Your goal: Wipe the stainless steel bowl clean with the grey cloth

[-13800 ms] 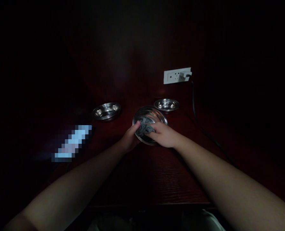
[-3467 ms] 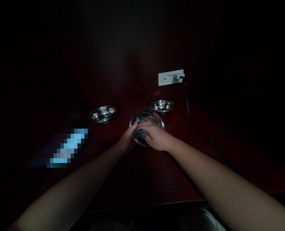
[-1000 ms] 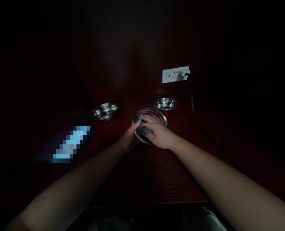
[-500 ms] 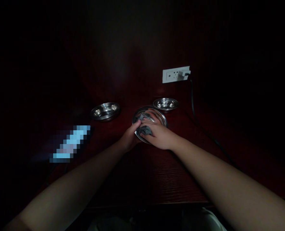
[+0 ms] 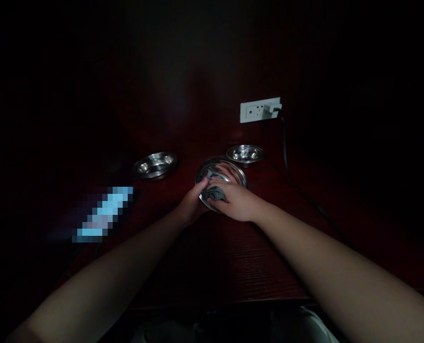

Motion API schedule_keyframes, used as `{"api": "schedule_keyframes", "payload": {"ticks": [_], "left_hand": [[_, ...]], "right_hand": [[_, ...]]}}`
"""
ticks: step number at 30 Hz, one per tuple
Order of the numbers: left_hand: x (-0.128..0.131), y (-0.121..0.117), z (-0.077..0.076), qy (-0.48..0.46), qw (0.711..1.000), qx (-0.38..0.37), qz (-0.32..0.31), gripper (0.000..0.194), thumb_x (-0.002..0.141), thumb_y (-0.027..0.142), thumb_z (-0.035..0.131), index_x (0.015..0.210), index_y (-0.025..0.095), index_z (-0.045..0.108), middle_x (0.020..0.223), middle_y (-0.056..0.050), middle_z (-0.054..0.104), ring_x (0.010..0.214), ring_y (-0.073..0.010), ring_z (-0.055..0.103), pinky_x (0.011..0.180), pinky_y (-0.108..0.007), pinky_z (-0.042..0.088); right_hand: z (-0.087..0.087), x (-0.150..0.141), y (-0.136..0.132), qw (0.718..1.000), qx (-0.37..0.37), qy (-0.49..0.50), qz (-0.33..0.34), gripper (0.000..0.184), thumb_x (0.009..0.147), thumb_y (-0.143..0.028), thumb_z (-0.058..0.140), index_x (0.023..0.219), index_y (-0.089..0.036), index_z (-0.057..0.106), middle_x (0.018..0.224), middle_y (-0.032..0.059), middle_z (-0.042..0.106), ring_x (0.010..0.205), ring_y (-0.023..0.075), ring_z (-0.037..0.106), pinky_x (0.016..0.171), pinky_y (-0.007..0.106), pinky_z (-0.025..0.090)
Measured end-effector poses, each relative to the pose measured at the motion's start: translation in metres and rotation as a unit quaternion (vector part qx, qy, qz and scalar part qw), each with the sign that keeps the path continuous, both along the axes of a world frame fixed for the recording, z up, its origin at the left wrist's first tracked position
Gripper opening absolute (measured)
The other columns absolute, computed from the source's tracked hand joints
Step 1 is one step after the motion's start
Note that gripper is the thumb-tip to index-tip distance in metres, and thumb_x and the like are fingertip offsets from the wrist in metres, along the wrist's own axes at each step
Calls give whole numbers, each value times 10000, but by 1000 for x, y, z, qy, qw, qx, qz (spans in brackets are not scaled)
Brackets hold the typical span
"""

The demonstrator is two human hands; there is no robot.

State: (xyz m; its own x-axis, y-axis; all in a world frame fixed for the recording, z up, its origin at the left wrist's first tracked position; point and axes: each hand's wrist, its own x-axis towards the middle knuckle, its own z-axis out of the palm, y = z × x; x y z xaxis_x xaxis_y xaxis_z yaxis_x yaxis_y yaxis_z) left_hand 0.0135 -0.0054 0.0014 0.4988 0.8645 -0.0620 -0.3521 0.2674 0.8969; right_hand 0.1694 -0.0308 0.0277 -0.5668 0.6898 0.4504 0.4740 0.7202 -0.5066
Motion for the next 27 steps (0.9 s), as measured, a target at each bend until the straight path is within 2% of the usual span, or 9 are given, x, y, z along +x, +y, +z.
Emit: {"api": "schedule_keyframes", "payload": {"ticks": [5, 10, 14, 19, 23, 27], "left_hand": [[0, -1, 1, 5, 1000, -3, -6, 459, 844, 516, 577, 1164, 192, 639, 1168, -127, 687, 1046, -287, 649, 771, -377, 549], [0, 1, -2, 12, 1000, -1, -6, 482, 824, 551, 584, 1127, 184, 658, 1124, -120, 701, 1024, -291, 656, 766, -385, 549], [-1, 1, -2, 11, 1000, -6, -5, 496, 823, 552, 587, 1149, 184, 651, 1110, -118, 706, 1020, -289, 658, 782, -393, 548], [0, -1, 3, 6, 1000, -11, 0, 483, 835, 534, 584, 1171, 192, 638, 1100, -112, 707, 1006, -277, 661, 769, -370, 544], [0, -2, 4, 11, 1000, -15, 2, 465, 845, 532, 571, 1133, 175, 649, 1088, -122, 707, 988, -271, 664, 741, -347, 541], [0, -1, 2, 5, 1000, -18, 1, 491, 835, 536, 583, 1176, 187, 630, 1069, -116, 711, 978, -269, 666, 769, -369, 540]], "right_hand": [[1, 0, 0, 1000, 2, 1, 7, 206, 908, -234, 519, 1062, -184, 646, 1135, 95, 684, 1196, 235, 577, 1127, 508, 355], [0, 0, 1, 1000, 8, 8, 13, 206, 901, -226, 526, 1066, -196, 646, 1138, 86, 684, 1199, 241, 574, 1133, 523, 335], [1, 0, -1, 1000, 0, 8, 10, 189, 898, -232, 530, 1041, -184, 643, 1117, 96, 685, 1136, 245, 599, 1070, 509, 400], [3, 2, -3, 1000, -22, 11, 9, 183, 902, -253, 543, 1043, -172, 627, 1074, 90, 689, 1029, 225, 631, 974, 440, 467], [2, 3, -3, 999, -46, 20, 19, 166, 897, -229, 548, 1031, -168, 624, 1003, 72, 689, 931, 207, 640, 895, 411, 497], [0, 4, -3, 997, -63, 25, 24, 161, 891, -217, 550, 1029, -166, 617, 975, 65, 680, 883, 197, 636, 849, 396, 507]]}}
